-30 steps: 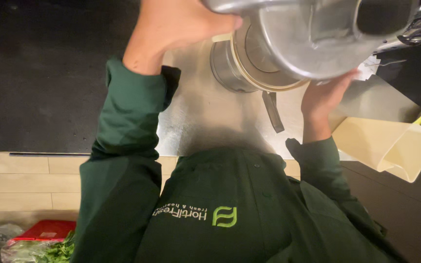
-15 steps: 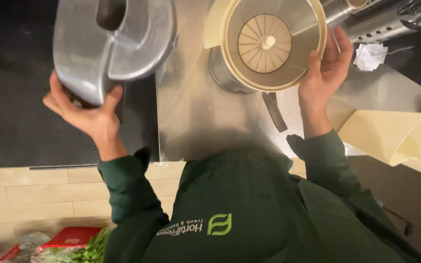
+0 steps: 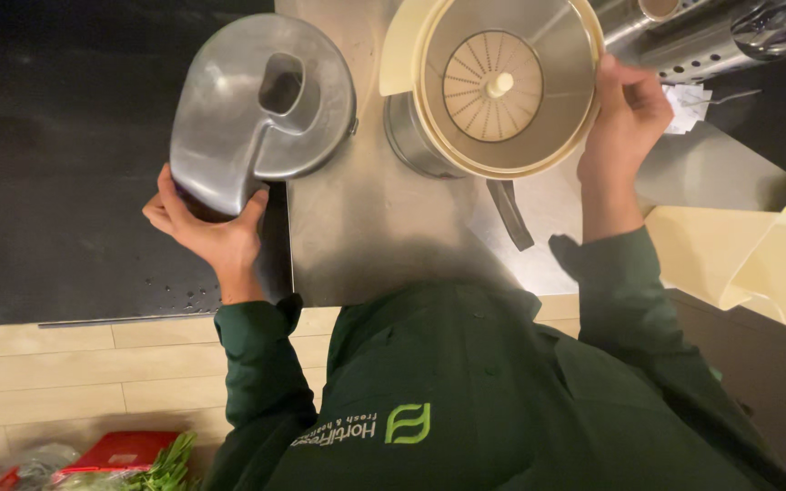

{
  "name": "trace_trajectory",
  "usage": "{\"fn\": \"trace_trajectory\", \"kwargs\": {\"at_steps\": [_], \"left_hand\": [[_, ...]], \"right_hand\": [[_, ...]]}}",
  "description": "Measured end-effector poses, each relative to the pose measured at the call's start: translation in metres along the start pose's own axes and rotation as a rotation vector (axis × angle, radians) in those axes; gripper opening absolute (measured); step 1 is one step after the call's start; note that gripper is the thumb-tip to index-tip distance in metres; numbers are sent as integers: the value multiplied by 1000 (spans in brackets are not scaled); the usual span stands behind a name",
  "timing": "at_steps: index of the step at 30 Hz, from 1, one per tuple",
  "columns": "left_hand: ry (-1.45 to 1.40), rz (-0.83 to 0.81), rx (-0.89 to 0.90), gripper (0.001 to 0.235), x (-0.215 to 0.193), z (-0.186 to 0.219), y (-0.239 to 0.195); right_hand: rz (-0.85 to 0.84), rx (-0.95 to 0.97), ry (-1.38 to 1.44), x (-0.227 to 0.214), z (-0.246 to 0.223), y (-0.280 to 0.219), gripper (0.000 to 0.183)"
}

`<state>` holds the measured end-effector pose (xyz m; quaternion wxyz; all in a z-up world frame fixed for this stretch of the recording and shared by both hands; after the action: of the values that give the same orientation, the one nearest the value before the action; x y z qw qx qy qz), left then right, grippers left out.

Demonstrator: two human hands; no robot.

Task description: The person assembles a commercial juicer by placing a centrifugal filter and a plastic ring into the housing, then positioning the metal lid on top and locking it into place.

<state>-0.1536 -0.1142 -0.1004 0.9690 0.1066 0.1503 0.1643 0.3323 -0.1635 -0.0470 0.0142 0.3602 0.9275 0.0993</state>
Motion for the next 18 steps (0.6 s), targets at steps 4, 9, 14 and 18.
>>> {"fn": "trace_trajectory", "kwargs": {"at_steps": [4, 9, 14, 18], "left_hand": [[154, 2, 55, 99, 7, -7, 5], [33, 10, -63, 95, 11, -14, 5], [-70, 17, -31, 97, 14, -20, 12], [-141, 29, 22, 96, 11, -22, 18]], "right_hand": [[46, 26, 110, 10, -2, -8, 19], [16, -31, -16, 16, -13, -4, 22], [-72, -69, 35, 19, -16, -6, 24], [-116, -43, 78, 17, -12, -3, 31]]}}
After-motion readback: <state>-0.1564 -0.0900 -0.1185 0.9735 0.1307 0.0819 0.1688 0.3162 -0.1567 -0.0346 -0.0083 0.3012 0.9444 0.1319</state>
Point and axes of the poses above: each hand's wrist, its own y-axis towards the middle knuckle, its own x-axis out of the palm, z = x × y, the point moved 1 cm from there along y, towards the middle knuckle, and after that the axes turned 2 degrees about -y, right-handed, at the moved point
